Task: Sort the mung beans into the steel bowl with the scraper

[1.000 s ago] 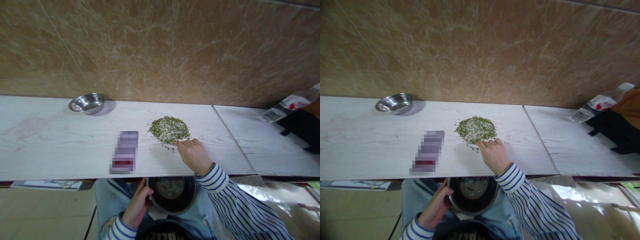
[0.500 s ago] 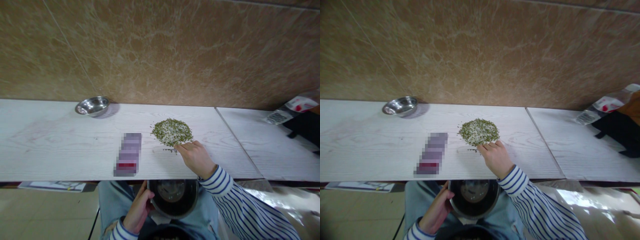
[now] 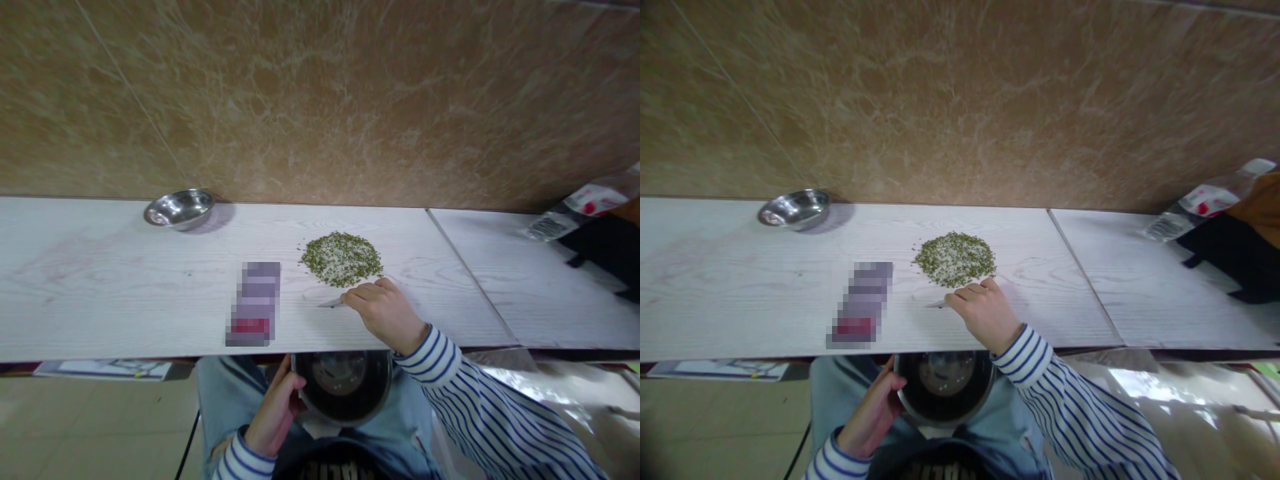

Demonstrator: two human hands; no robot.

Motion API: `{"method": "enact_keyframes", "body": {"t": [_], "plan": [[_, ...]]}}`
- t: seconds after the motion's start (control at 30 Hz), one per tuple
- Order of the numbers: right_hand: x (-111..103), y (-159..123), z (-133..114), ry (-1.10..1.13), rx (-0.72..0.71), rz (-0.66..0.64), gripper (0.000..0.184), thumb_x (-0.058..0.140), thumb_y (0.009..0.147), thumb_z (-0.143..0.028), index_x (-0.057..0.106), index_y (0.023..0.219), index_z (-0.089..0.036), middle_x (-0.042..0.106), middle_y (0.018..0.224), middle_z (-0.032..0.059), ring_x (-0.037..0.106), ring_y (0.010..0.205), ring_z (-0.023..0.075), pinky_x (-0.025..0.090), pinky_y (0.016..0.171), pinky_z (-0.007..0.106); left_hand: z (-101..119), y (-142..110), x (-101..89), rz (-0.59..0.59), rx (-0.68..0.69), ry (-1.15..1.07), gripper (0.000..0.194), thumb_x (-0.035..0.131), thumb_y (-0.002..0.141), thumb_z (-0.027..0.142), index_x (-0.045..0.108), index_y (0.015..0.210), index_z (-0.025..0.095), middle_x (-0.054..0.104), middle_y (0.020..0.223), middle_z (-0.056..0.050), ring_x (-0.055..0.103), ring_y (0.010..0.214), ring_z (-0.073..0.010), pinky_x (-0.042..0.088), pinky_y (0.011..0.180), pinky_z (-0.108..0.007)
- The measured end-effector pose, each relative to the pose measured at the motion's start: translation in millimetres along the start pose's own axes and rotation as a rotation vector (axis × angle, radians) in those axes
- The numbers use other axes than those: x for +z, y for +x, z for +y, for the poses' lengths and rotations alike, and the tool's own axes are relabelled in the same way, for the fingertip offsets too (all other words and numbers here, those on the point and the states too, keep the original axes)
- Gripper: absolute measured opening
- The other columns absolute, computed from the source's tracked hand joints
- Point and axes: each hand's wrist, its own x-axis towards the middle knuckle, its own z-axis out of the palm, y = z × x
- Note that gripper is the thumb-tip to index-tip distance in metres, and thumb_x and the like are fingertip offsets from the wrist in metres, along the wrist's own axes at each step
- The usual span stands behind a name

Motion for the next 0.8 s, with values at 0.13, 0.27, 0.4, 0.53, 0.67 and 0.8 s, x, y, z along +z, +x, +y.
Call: {"method": "enact_keyframes", "body": {"t": [0.13,0.27,0.4,0.53,0.67,0.8], "plan": [[-2.5,-11.7,3.8,0.042,-0.052,-0.001,0.021,0.043,0.088,-0.011,0.059,0.097,-0.022,0.067,0.093,0.0026,0.056,0.087,0.0136,0.026,0.076,0.031,1.2,-0.9,1.9,-0.001,0.0,0.003,0.057,0.05,0.068,0.013,0.045,0.123,0.021,0.066,0.085,0.0,0.054,0.071,-0.0148,0.042,0.054,-0.024],[-5.4,-24.9,7.4,0.081,-0.081,0.012,0.023,0.043,0.088,-0.01,0.059,0.098,-0.023,0.066,0.099,0.0018,0.056,0.092,0.0124,0.026,0.08,0.031,2.9,-2.7,5.8,0.006,-0.004,0.018,0.056,0.05,0.067,0.013,0.046,0.123,0.021,0.066,0.089,-0.002,0.055,0.074,-0.0159,0.042,0.055,-0.025],[-7.1,-35.3,14.7,0.078,-0.018,0.057,0.023,0.044,0.088,-0.011,0.059,0.102,-0.022,0.066,0.101,0.0025,0.056,0.094,0.013,0.028,0.081,0.03,3.2,-4.1,9.8,-0.004,0.001,0.036,0.056,0.049,0.068,0.013,0.045,0.123,0.022,0.065,0.089,-0.002,0.055,0.071,-0.0152,0.042,0.054,-0.025],[-5.8,-42.7,26.9,0.009,0.156,0.078,0.023,0.043,0.088,-0.01,0.06,0.101,-0.02,0.067,0.097,0.0038,0.058,0.088,0.0141,0.029,0.078,0.029,1.2,-4.1,11.1,0.003,-0.017,0.04,0.058,0.048,0.067,0.013,0.045,0.124,0.023,0.064,0.086,0.0,0.053,0.065,-0.0135,0.041,0.053,-0.025],[-3.4,-49.8,33.1,-0.066,0.266,0.041,0.024,0.044,0.087,-0.01,0.059,0.105,-0.019,0.068,0.094,0.0045,0.059,0.085,0.0152,0.029,0.075,0.029,-1.5,-3.8,11.9,0.008,-0.033,0.06,0.058,0.048,0.067,0.014,0.044,0.124,0.025,0.063,0.08,0.002,0.053,0.064,-0.0133,0.041,0.054,-0.025],[-3.2,-54.8,25.1,-0.08,0.291,0.008,0.024,0.045,0.087,-0.011,0.058,0.105,-0.018,0.068,0.093,0.0042,0.058,0.086,0.0158,0.029,0.073,0.03,-2.9,-5.0,15.1,-0.013,-0.049,0.061,0.057,0.048,0.067,0.015,0.044,0.123,0.025,0.063,0.084,0.002,0.053,0.065,-0.0132,0.041,0.055,-0.025]]}}
